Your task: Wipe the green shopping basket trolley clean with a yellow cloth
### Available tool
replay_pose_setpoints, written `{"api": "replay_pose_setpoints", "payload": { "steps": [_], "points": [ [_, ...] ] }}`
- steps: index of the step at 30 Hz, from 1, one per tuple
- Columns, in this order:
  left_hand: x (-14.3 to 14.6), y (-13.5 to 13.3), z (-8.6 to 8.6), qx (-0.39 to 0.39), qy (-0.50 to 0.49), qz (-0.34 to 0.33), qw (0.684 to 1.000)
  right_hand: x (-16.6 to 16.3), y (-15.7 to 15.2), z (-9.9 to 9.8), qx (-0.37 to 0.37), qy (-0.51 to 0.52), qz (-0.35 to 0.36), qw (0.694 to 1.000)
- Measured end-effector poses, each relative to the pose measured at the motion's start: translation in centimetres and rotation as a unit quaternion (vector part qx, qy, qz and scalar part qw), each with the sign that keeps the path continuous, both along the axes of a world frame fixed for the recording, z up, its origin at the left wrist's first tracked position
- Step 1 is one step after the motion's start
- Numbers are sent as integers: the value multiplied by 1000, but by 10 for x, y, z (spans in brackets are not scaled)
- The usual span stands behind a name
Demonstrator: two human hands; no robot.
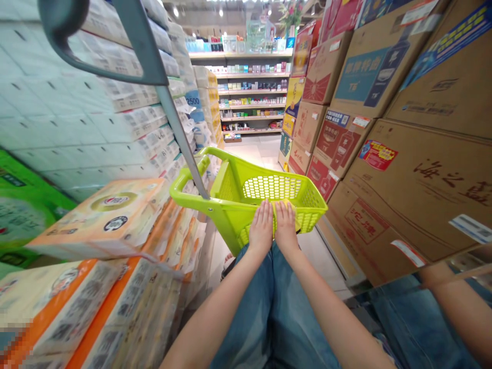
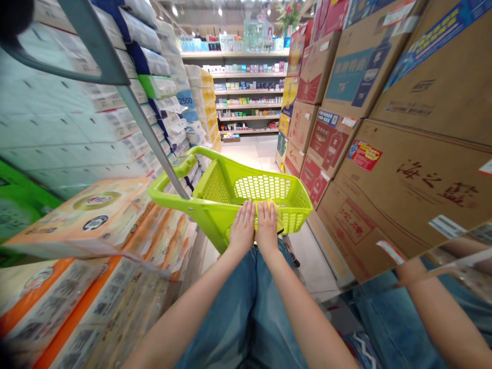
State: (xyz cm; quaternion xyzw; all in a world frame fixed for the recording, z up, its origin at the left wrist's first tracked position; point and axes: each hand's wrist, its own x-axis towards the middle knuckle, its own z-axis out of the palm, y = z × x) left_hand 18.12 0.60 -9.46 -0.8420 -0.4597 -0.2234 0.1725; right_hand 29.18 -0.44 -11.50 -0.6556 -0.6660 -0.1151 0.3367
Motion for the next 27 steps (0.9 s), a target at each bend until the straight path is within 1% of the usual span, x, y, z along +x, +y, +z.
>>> {"api": "replay_pose_setpoints", "payload": {
  "steps": [2,5,8,11,13,14,16,17,19,22,24,26,27],
  "points": [
    [-2,0,0,0,8,-6,1000,9,-3,0,7,-15,25,1000],
    [-3,-1,1,-4,4,-9,1000,43,-9,-3,13,-41,41,998],
    [-2,-2,0,-4,-1,-5,1000,90,-15,-11,14,-47,12,999],
    [0,-2,-2,-1,-5,-3,1000,135,-16,-22,12,-22,-35,999],
    [0,-2,-2,0,-9,-3,1000,154,-15,-27,15,11,-66,998],
    [1,-2,-2,0,-11,-3,1000,157,-14,-28,19,29,-81,996],
    [2,-3,-2,-2,-14,-2,1000,150,-11,-28,30,60,-109,992],
    [3,-3,-1,-5,-16,-1,1000,140,-9,-27,35,67,-119,990],
    [4,-4,-1,-13,-23,0,1000,109,-6,-22,42,61,-122,990],
    [6,-3,-3,-14,-33,0,999,51,-2,-14,34,27,-72,996],
    [6,-1,-5,-5,-36,0,999,20,0,-9,23,20,-45,999],
    [5,0,-7,5,-40,0,999,2,1,-5,17,21,-30,999],
    [4,0,-7,8,-40,0,999,-1,1,-3,17,19,-20,999]
  ]
}}
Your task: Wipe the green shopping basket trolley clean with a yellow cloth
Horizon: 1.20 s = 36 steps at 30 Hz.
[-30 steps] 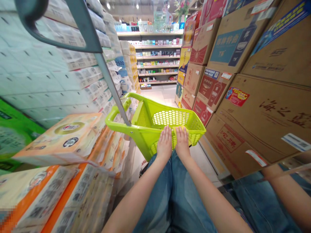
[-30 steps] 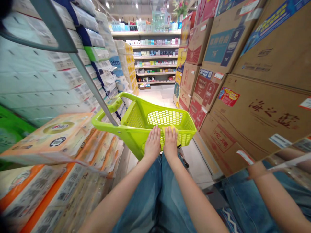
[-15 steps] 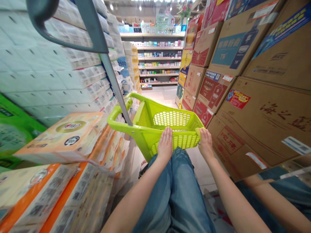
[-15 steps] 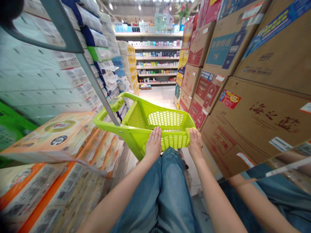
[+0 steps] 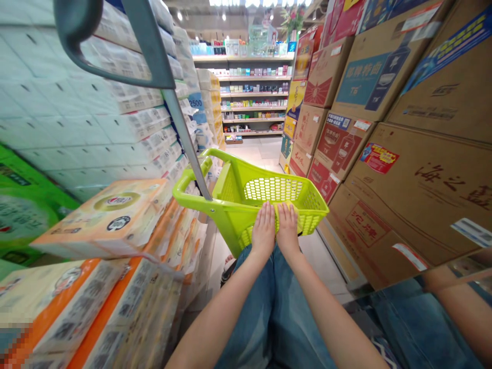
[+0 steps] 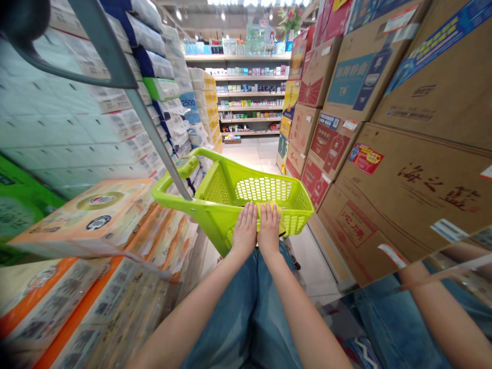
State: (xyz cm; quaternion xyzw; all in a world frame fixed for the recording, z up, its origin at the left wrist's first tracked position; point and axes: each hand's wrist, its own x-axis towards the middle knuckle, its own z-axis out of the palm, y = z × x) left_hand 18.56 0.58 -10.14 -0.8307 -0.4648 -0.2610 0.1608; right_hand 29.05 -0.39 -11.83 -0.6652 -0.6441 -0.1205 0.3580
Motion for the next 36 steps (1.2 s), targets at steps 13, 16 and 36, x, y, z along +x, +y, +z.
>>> {"api": "replay_pose_setpoints", "payload": {
  "steps": [13,16,36],
  "points": [
    [-2,-2,2,-11,31,11,999,147,-15,-21,1,-32,-63,998],
    [-1,0,-2,-9,15,4,1000,149,-11,-22,7,-8,-99,995],
    [-3,-4,6,9,44,14,999,74,-13,1,-11,-89,20,996]
  ]
}}
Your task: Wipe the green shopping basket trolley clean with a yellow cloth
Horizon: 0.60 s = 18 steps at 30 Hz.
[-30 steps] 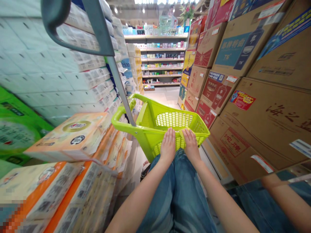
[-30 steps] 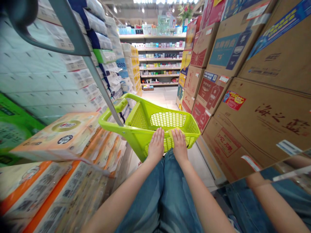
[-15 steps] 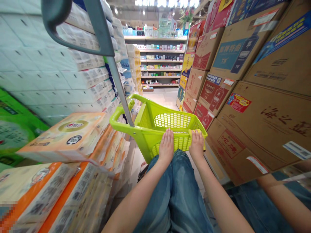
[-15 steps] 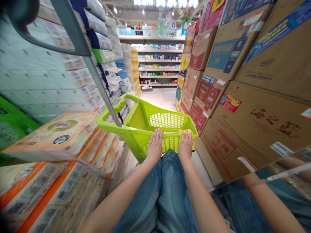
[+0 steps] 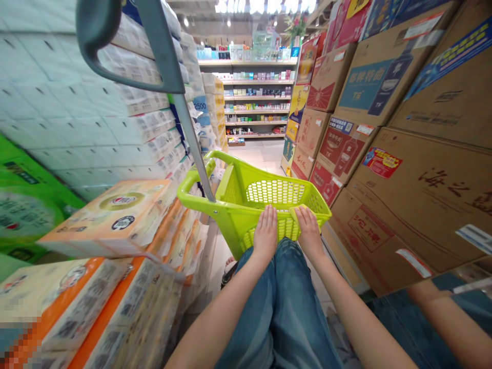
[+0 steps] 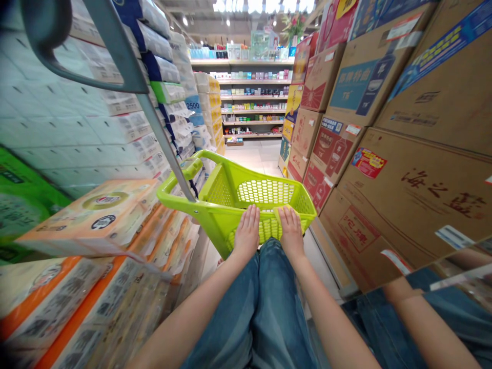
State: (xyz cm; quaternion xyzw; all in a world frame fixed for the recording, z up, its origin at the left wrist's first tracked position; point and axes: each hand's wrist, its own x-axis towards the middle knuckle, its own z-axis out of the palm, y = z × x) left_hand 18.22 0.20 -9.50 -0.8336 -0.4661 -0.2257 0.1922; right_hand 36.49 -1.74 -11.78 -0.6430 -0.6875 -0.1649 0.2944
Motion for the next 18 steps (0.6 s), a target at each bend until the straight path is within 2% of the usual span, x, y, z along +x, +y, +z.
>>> {"api": "replay_pose_setpoints", "payload": {
  "steps": [5,8,10,12,16,18],
  "points": [
    [1,0,1,4,14,6,1000,63,-3,-12,-3,21,-82,996],
    [1,0,1,5,18,10,1000,71,-3,-13,-22,43,-136,989],
    [1,0,1,4,18,12,1000,56,-2,-11,-22,48,-165,985],
    [2,1,0,3,17,12,1000,28,0,-6,-15,39,-167,985],
    [3,3,-4,-1,7,9,1000,-43,6,4,-19,25,-97,995],
    [3,4,-6,-1,1,8,1000,-68,8,8,-25,27,-63,997]
  ]
}}
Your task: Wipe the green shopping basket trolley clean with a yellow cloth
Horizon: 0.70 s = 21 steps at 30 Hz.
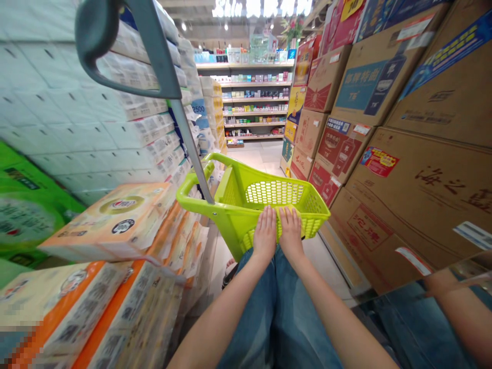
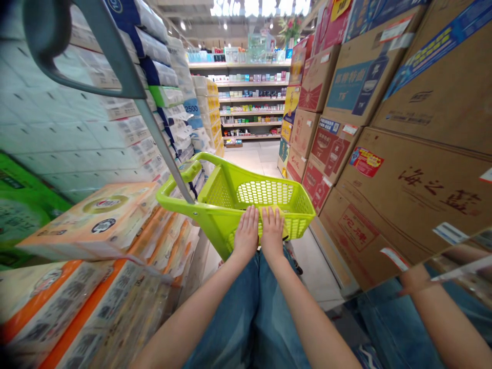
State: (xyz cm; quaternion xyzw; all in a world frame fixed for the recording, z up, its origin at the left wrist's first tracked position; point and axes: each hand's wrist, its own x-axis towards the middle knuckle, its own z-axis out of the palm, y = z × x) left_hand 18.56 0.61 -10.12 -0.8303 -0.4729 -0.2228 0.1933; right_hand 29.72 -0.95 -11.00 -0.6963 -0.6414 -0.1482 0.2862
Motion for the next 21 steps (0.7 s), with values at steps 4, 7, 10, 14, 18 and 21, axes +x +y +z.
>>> {"api": "replay_pose_setpoints", "payload": {
  "steps": [4,7,10,14,18,21],
  "points": [
    [-3,0,0,6,8,-5,1000,-1,-1,3,9,-8,58,998],
    [-5,-2,4,8,14,-8,1000,33,-5,-1,13,-29,77,997],
    [-6,-3,7,2,12,-9,1000,79,-9,-10,17,-38,45,998],
    [-4,-4,7,-4,16,-7,1000,132,-13,-21,20,-14,-17,1000],
    [-4,-2,5,6,9,-9,1000,142,-14,-21,3,25,-68,997],
    [-4,-1,4,8,-3,-12,1000,112,-12,-12,-7,30,-104,994]
  ]
}}
